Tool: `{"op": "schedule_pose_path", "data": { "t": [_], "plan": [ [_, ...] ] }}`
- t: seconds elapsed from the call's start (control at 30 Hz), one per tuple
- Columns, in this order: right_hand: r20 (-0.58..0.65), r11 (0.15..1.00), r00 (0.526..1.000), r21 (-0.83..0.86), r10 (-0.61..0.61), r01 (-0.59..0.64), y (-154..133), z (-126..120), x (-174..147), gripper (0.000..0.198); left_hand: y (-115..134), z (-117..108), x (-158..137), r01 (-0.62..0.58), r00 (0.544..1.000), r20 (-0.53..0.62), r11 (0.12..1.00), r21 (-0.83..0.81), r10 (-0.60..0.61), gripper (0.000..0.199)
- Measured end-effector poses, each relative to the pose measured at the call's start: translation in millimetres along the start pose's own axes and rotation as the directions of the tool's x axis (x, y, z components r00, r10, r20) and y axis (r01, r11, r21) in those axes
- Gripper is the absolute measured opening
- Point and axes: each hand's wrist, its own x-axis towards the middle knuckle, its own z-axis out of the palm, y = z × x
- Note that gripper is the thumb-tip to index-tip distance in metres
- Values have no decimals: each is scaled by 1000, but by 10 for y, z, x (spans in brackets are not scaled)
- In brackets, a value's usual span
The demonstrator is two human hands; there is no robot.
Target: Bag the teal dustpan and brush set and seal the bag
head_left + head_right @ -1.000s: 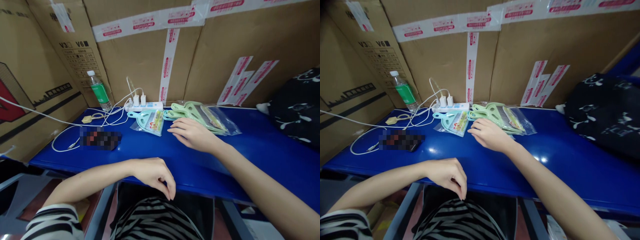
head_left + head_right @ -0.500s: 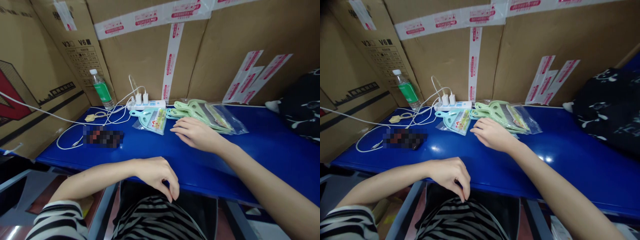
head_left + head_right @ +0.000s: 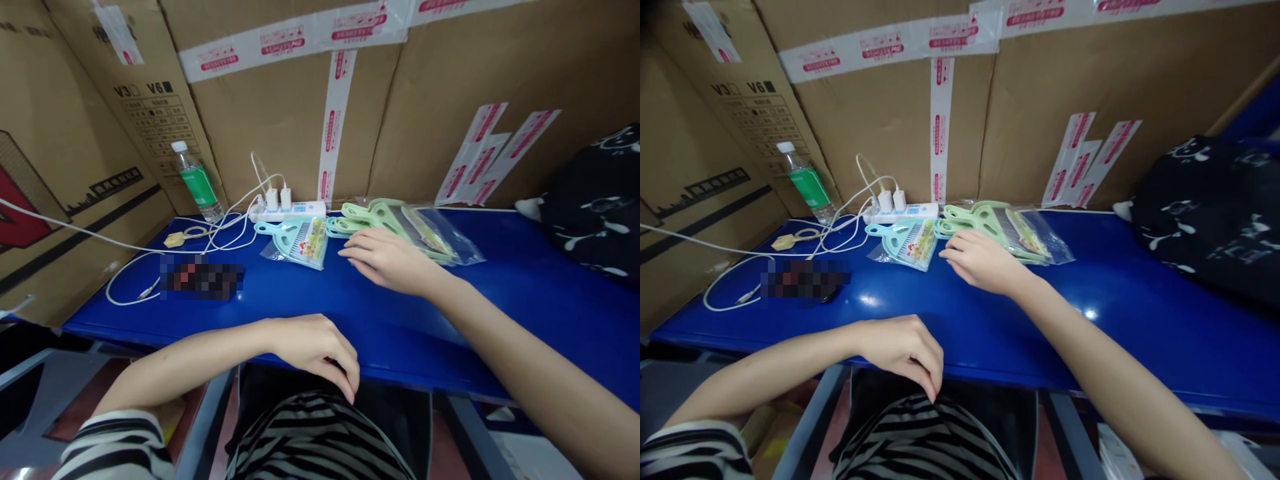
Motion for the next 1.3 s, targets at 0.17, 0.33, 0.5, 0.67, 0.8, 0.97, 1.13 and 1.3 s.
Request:
{"op": "schedule_pose_path", "data": {
  "t": [0.17, 0.33, 0.5, 0.67, 0.8, 0.97, 1.13, 1.3],
  "plan": [
    [125, 977, 991, -200, -48, 73, -14, 123, 236, 24, -53, 21, -2, -19, 999, -39, 1000, 13, 20, 21],
    [207, 941, 977, -336, 50, 23, -6, 304, 485, 22, -41, 1, -11, 41, 999, -35, 998, 48, -39, 13],
    [211, 917, 965, -393, 155, -62, 84, 441, 563, 29, -31, -12, -21, -4, 999, 35, 983, 185, -3, 10],
    [187, 913, 955, -382, 231, -146, 143, 471, 591, 32, -31, 8, -16, -23, 999, 34, 972, 234, 16, 5],
    [212, 899, 940, -406, 269, -166, 202, 512, 622, 36, -5, 18, 8, -3, 1000, 27, 967, 253, -3, 7],
    [184, 890, 932, -400, 312, -219, 326, 607, 679, 35, 3, 52, 38, -41, 999, 6, 944, 326, 41, 12],
    [218, 926, 958, -364, 188, -99, 150, 448, 709, 28, 1, 121, 59, -68, 997, 9, 856, 512, 74, 23],
    [158, 974, 987, -226, 18, 19, -107, 114, 494, 22, 31, 136, 97, -141, 990, 84, 746, 651, 113, 31]
  ]
}}
